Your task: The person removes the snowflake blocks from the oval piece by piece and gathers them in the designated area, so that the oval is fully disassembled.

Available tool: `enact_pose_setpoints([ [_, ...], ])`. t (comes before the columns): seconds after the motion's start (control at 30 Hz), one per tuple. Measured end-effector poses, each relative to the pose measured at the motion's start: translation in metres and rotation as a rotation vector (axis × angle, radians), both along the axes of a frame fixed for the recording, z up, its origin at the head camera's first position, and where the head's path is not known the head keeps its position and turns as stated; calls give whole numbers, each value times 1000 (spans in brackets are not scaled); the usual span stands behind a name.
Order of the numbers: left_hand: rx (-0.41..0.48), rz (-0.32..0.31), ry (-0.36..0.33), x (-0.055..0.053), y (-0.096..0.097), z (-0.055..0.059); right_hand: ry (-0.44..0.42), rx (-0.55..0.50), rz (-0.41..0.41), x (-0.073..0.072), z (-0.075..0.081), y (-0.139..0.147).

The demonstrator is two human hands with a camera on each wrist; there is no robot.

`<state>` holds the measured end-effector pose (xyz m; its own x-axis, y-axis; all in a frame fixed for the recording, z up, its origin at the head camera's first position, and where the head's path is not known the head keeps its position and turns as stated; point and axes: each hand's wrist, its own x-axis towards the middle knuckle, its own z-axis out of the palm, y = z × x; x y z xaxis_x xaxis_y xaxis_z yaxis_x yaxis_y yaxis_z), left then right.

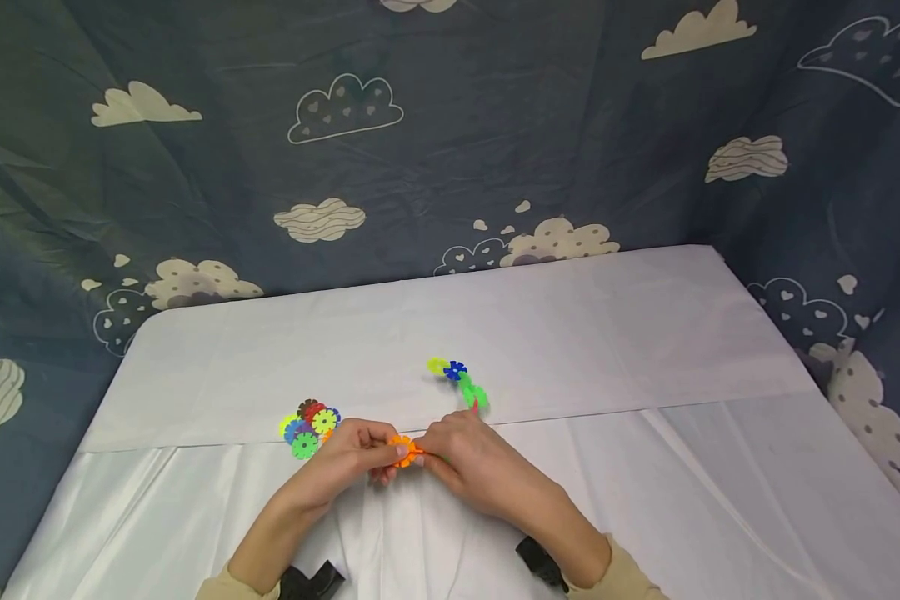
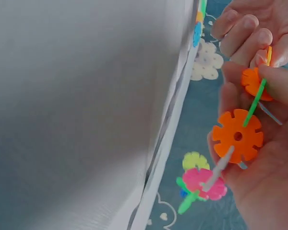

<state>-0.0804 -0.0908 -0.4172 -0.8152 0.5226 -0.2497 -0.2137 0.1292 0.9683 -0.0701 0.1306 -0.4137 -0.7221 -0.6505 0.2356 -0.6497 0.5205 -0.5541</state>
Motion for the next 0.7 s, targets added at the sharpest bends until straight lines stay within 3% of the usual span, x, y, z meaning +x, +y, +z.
enact_pose_setpoints([
  [0.23,5,13,18,0,0,1,60,-23,-11,1,-2,-2],
  [0.47,-14,126,28,0,2,5,93,-71,-93,-1,-1,-2],
  [0.57,-155,167,112,-2,-7,8,98,-69,-104,-3,-1,0],
  [0.7,-439,205,268,-7,-28,12,68,-56,-117,-4,0,4],
])
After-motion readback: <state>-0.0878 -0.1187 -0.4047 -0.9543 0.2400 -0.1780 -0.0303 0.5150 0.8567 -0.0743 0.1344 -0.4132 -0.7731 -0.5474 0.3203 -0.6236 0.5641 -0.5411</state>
